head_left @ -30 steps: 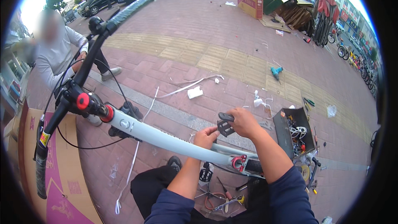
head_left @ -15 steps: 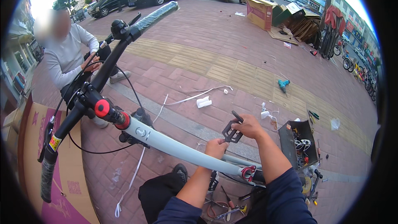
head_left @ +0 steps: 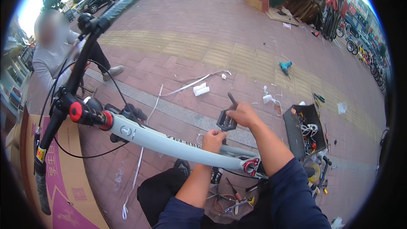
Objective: The person assembles a bicycle by attaching a pedal to the crank arm. They use a wrench to tighten the pedal onto the crank arm of a bicycle lying on its side.
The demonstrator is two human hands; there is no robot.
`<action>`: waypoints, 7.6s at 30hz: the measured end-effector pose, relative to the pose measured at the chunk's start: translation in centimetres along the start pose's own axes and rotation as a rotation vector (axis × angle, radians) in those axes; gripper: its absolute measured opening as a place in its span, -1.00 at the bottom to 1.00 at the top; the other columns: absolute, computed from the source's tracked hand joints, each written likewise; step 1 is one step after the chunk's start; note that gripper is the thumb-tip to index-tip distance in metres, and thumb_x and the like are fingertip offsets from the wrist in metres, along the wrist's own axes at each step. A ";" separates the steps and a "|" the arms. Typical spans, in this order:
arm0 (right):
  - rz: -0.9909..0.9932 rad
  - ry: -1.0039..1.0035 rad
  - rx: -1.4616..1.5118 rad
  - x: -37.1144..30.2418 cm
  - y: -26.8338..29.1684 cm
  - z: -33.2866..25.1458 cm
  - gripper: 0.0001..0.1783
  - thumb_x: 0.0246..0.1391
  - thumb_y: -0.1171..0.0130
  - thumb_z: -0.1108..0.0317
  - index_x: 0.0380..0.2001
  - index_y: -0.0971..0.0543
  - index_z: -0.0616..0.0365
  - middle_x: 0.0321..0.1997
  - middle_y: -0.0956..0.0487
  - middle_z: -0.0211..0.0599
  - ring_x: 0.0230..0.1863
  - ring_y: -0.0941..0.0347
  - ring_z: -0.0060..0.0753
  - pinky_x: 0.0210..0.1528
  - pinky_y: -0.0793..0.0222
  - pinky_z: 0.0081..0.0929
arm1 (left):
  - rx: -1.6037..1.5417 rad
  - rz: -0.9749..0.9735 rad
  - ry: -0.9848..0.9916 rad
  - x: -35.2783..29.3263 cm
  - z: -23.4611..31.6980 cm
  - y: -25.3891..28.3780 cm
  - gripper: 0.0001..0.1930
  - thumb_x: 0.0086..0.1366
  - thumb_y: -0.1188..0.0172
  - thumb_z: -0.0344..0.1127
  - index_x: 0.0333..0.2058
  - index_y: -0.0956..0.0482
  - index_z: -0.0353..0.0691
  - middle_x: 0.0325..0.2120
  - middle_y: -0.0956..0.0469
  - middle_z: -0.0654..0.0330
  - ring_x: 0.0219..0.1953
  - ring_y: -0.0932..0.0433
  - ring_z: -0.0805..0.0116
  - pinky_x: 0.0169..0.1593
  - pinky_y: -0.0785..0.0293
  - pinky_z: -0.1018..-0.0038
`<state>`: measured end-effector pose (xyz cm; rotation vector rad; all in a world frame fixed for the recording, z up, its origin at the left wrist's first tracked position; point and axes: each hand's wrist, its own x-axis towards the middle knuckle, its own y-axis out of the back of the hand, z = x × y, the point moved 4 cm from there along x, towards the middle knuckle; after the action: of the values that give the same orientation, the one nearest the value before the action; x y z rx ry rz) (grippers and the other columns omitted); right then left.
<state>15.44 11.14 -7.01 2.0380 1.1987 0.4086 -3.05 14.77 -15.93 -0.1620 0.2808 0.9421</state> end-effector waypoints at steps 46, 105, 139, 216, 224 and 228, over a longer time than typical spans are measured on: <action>-0.050 -0.027 0.109 0.1 0.5 -0.4 -0.48 0.21 -0.22 -0.10 -0.34 -0.73 0.23 -0.47 -0.65 0.01 -0.36 -0.61 0.00 -0.27 -0.45 -0.14 | 0.253 -0.002 -0.031 -0.9 2.8 -0.3 -0.69 0.18 -0.41 -0.20 -0.32 -0.70 -0.41 -0.49 -0.67 0.21 -0.43 -0.55 0.47 -0.31 -0.46 0.44; -0.103 -0.040 0.214 0.0 0.7 0.0 -0.52 0.09 -0.38 0.04 -0.17 -0.71 0.29 -0.31 -0.70 0.01 -0.25 -0.64 -0.14 -0.14 -0.50 -0.25 | 0.374 0.058 -0.046 -1.8 4.1 -0.3 -0.69 0.17 -0.39 -0.16 -0.37 -0.73 -0.37 -0.53 -0.70 0.09 -0.45 -0.65 0.35 -0.26 -0.55 0.37; -0.201 -0.009 0.227 -0.5 1.7 0.3 -0.43 0.13 -0.38 -0.02 -0.03 -0.68 0.30 -0.16 -0.72 -0.02 -0.14 -0.63 -0.19 -0.04 -0.49 -0.28 | -0.264 -0.096 0.174 -0.4 0.2 0.6 -0.80 0.39 -0.12 -0.32 -0.18 -0.65 -0.30 -0.32 -0.61 0.29 -0.31 -0.50 0.55 -0.23 -0.40 0.59; 0.331 0.179 0.725 -20.2 14.4 -1.0 -0.41 0.20 -0.35 -0.09 -0.07 -0.65 0.31 -0.21 -0.69 -0.15 -0.55 -0.54 -0.49 -0.54 -0.47 -0.54 | -0.457 0.024 0.093 -8.6 -6.8 0.7 -0.83 0.39 -0.13 -0.40 -0.12 -0.61 -0.29 -0.25 -0.63 0.25 -0.16 -0.61 0.45 -0.06 -0.54 0.44; 0.146 0.359 0.685 -18.6 11.7 -2.9 -0.59 0.18 -0.42 0.23 -0.05 -0.66 0.36 -0.16 -0.72 -0.19 -0.43 -0.58 -0.49 -0.36 -0.57 -0.54 | -0.266 0.163 0.168 -10.6 -10.6 1.8 -0.85 0.24 -0.23 -0.39 -0.28 -0.69 -0.34 -0.37 -0.70 0.13 -0.29 -0.67 0.32 -0.17 -0.56 0.42; 0.098 0.391 0.670 -18.1 12.2 -2.7 -0.55 0.18 -0.41 0.22 -0.01 -0.65 0.35 -0.12 -0.71 -0.18 -0.39 -0.60 -0.46 -0.34 -0.57 -0.53 | 0.191 0.157 0.212 -10.6 -11.8 2.9 -0.78 0.15 -0.30 -0.29 -0.33 -0.71 -0.36 -0.42 -0.71 0.05 -0.28 -0.69 0.25 -0.18 -0.56 0.32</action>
<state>12.07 -6.86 5.19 2.6789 1.6338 0.5182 -13.25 5.18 -23.96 -0.0647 0.5831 1.0487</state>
